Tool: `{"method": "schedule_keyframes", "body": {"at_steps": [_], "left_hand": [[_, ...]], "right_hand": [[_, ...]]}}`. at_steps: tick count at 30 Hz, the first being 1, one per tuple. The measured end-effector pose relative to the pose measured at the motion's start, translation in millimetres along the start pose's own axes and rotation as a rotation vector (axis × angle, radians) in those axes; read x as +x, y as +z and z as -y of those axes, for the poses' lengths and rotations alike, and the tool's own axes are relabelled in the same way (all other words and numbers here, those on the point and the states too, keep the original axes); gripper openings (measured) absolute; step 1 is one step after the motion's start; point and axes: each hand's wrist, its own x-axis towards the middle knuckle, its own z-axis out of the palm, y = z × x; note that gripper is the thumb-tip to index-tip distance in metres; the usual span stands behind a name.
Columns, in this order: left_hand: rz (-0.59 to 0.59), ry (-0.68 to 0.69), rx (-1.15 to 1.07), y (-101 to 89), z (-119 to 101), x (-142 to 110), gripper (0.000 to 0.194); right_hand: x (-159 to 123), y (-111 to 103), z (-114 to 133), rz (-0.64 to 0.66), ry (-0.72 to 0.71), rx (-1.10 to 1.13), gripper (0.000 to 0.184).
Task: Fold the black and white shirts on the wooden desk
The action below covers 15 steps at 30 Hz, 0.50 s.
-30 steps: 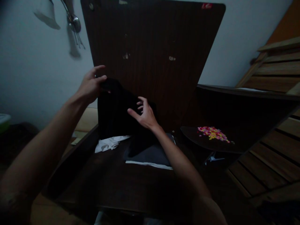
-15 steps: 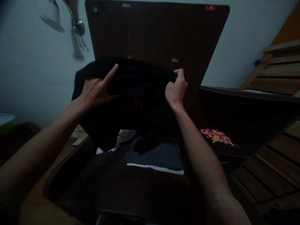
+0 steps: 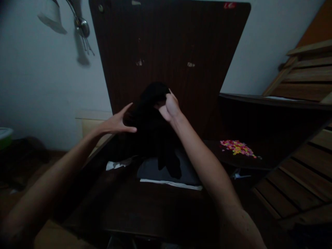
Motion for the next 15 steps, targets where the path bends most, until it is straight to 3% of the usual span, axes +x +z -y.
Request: {"method": "schedule_keyframes", "body": {"at_steps": [2,4,5,7,11,13,15], "left_hand": [[-0.074,0.047,0.023,32.7,3,-6,0.102],[-0.198,-0.018,0.050,49.7,8,-4,0.085],[-0.275,-0.069,0.064,49.3,11,-1,0.073],[-0.465,-0.113,0.090,31.0,19,7,0.054],[-0.888,-0.069,0.148,-30.7,30,17,0.040],[-0.956,-0.072,0.190,-43.0,39,14,0.032],[-0.846,-0.114,0.232,-33.0,53,5,0.032]], "right_hand": [[-3,30,1,0.039,0.046,0.109,0.035],[-6,51,10,0.064,0.060,0.176,0.037],[-8,55,16,0.068,0.052,0.191,0.037],[-18,50,30,0.070,0.013,0.183,0.038],[-56,11,33,0.191,-0.039,0.000,0.050],[-82,-9,15,0.355,0.017,-0.154,0.045],[-110,-24,-14,0.527,0.124,-0.361,0.029]]}}
